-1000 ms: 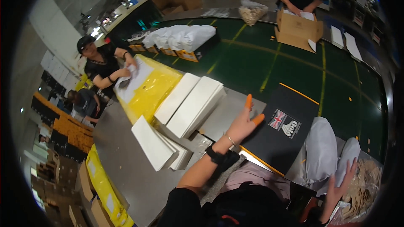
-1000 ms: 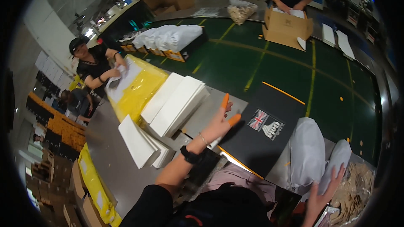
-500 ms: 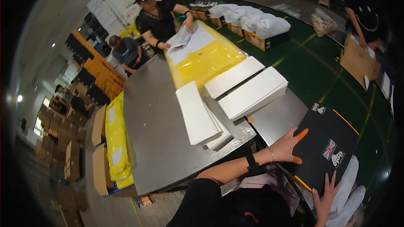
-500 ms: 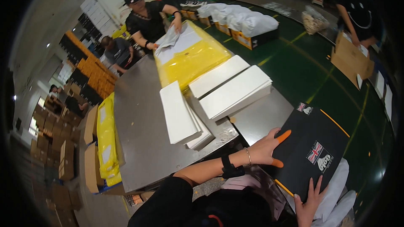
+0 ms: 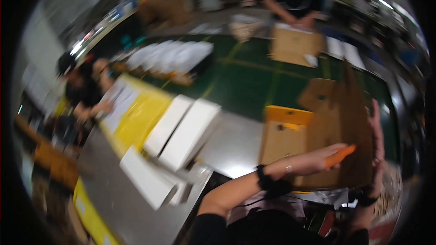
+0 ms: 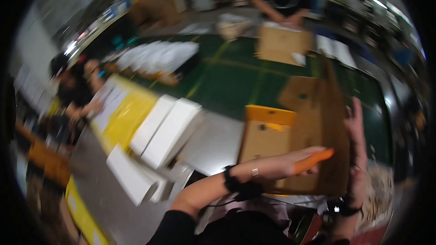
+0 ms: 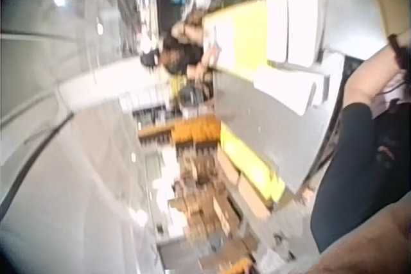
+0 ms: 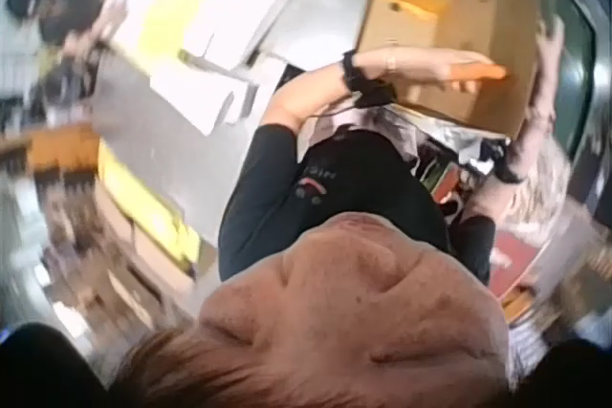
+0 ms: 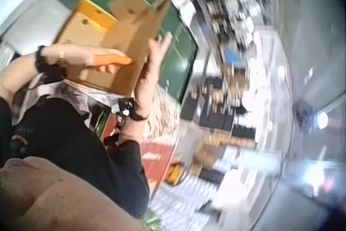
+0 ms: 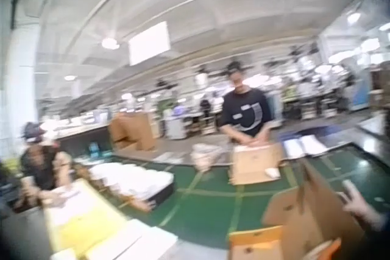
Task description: Packing shoes into individual boxes and preparing them on a conveyor belt in a manufacturing facility.
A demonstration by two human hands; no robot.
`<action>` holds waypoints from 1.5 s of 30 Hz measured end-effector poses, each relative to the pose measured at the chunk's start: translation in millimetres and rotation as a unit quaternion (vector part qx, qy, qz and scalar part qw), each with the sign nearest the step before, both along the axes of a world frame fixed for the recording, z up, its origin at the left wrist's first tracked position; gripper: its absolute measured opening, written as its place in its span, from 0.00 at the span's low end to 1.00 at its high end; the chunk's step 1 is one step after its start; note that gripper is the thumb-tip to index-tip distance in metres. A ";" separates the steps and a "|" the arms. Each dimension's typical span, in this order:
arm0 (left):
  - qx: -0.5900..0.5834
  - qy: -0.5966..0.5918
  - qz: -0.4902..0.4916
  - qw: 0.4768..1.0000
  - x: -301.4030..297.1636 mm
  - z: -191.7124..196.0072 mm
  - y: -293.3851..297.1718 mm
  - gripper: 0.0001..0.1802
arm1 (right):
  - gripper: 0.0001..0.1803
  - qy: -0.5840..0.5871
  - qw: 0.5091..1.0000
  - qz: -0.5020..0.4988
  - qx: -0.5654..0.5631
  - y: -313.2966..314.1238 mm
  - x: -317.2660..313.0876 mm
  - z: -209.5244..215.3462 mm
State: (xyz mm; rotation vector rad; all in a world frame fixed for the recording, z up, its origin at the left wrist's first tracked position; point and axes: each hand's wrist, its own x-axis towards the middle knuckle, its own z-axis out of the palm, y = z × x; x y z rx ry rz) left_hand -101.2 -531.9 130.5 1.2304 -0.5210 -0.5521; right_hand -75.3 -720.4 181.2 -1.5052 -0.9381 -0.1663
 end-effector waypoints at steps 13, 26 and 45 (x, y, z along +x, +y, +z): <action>0.396 0.233 0.298 0.837 23.3 -135.9 180.7 0.23 | 0.21 0.161 0.936 -0.102 -0.296 -201.8 34.4 -23.3; 0.124 -0.142 0.555 0.810 60.2 -19.2 150.7 0.17 | 0.42 0.203 0.925 -0.205 -0.246 -178.9 55.2 -78.3; -0.138 0.347 0.262 0.890 -62.3 -66.4 32.7 0.19 | 0.45 -0.155 0.914 -0.215 -0.306 -83.0 90.7 6.4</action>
